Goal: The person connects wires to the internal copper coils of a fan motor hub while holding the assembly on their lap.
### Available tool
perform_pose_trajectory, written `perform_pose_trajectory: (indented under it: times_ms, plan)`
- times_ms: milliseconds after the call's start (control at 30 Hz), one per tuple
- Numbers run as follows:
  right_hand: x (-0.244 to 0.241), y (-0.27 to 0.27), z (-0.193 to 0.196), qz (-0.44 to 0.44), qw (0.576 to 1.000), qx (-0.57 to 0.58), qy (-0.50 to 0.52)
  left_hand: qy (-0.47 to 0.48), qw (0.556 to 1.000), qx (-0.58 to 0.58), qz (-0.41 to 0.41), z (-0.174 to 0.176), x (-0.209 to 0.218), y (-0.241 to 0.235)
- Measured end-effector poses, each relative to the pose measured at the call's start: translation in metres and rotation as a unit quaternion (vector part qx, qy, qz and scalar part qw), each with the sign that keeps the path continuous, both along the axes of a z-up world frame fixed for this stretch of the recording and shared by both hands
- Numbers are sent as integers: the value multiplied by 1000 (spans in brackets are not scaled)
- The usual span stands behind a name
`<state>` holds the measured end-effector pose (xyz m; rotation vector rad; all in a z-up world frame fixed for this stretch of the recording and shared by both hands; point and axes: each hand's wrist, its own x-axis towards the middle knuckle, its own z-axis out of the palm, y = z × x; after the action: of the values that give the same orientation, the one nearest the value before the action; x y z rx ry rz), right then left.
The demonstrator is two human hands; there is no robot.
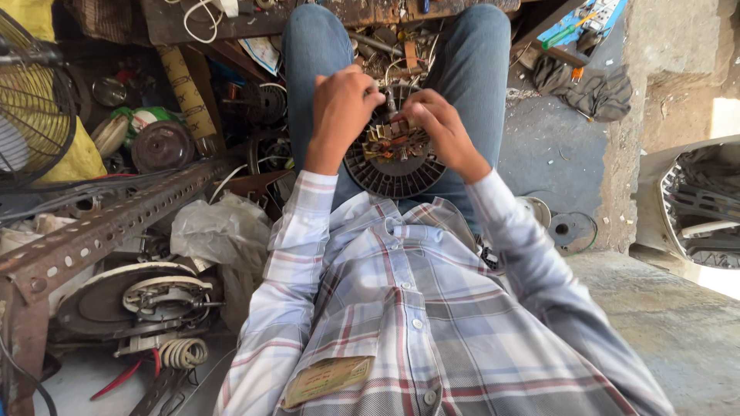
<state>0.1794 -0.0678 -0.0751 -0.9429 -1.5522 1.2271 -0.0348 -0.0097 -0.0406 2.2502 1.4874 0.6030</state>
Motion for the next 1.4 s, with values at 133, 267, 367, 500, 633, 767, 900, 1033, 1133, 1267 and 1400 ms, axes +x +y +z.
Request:
perform_pose_trajectory:
  times_ms: [133, 267, 367, 500, 633, 767, 900, 1033, 1133, 1267, 1400]
  plan:
    - [-2, 13, -23, 12, 975, -201, 96, -41, 995, 85, 33, 33, -12, -38]
    - [0, 1, -22, -53, 994, -96, 4, -38, 997, -32, -50, 37, -4, -97]
    - [-12, -34, 4, -205, 966, 114, -108, 2, 995, -37, -98, 32, 6, -130]
    - [-16, -76, 30, -93, 893, 318, -303, 0, 995, 3, -99, 40, 0, -139]
    - [-21, -85, 7, -159, 958, 141, -194, 38, 983, 148, -105, 62, 6, -108]
    - [-23, -74, -17, -238, 966, -62, -75, 23, 984, 160, -81, 58, 25, -53]
    - [-20, -54, -18, -238, 967, -92, -16, 68, 996, 60, -15, 13, 31, 15]
    - [-6, -34, 2, -183, 982, 28, -25, 67, 996, -61, 24, -17, 12, 33]
    - [2, -1, 0, -41, 998, -33, -27, 4, 998, 41, 52, -6, 2, 4]
    - [1, 10, -8, -13, 975, -207, 77, -90, 994, 50, 47, 27, -13, -51]
    - [-1, -19, -4, -158, 982, -4, -100, -95, 992, -68, -55, 22, -4, -112]
